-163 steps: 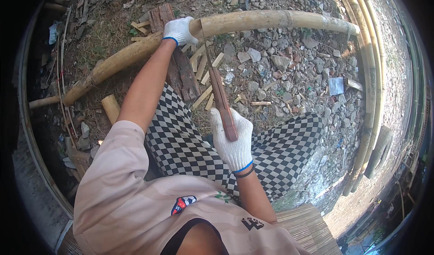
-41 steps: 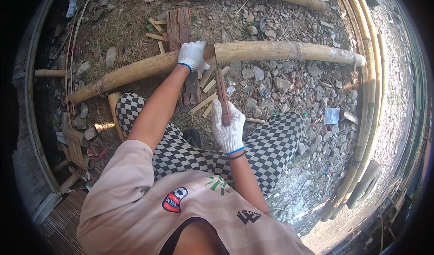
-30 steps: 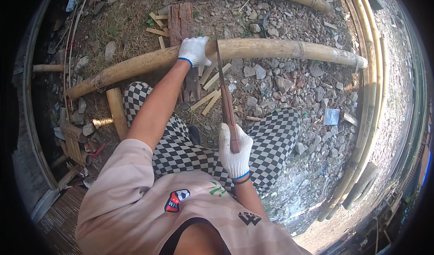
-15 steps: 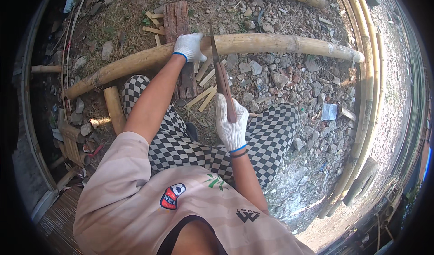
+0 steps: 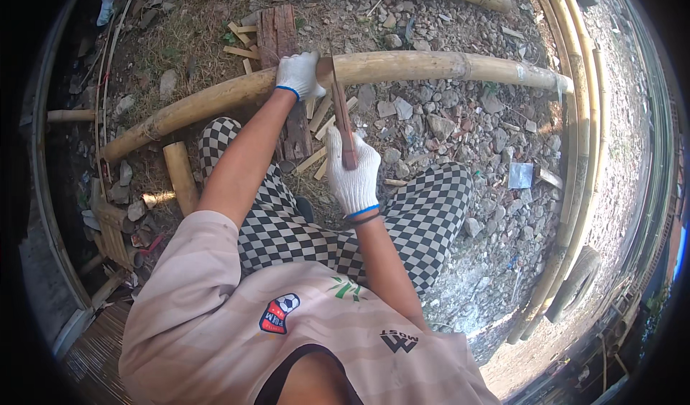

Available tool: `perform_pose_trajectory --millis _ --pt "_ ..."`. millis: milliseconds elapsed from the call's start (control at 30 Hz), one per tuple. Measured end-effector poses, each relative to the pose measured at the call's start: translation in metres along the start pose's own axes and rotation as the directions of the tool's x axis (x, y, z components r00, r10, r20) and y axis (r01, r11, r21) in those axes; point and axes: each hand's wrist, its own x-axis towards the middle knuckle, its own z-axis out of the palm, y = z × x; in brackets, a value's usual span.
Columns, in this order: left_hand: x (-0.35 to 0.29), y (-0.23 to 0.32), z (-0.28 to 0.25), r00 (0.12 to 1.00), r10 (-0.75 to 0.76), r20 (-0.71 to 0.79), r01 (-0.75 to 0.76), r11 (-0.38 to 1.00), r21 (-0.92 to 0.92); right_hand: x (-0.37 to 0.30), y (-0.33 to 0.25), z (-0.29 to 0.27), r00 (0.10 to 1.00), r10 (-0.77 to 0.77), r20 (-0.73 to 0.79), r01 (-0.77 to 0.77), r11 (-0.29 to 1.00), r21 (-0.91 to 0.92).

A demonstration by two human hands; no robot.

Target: The person measures a piece of bamboo with a measuring tape, marks it with a pencil, and then cuts it using a hand saw.

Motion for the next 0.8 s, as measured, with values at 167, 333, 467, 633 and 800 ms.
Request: perform_pose_trajectory --millis 167,333,467,633,800 --pt "-0.021 -0.001 0.032 0.949 0.037 -0.313 -0.016 0.998 0.069 -0.033 -0.014 -0.021 0.997 0.072 0.032 -0.075 0.991 0.11" --pt "-0.025 0.0 0.028 0.939 0.012 -0.344 0.017 0.996 0.082 -0.07 -0.013 -0.027 0.996 0.094 0.0 -0.093 0.989 0.117" --pt "-0.015 0.015 0.035 0.899 0.063 -0.434 -0.04 0.997 0.062 0.046 0.013 0.021 0.999 0.034 -0.029 -0.028 0.983 0.184" --pt "-0.033 -0.005 0.034 0.918 0.017 -0.396 0.022 0.995 0.094 -0.055 -0.011 -0.026 0.99 0.123 0.072 -0.134 0.975 0.179" --pt "-0.032 -0.001 0.03 0.931 0.002 -0.365 0.04 0.993 0.109 -0.054 -0.005 -0.013 0.995 0.102 0.011 -0.102 0.97 0.22"
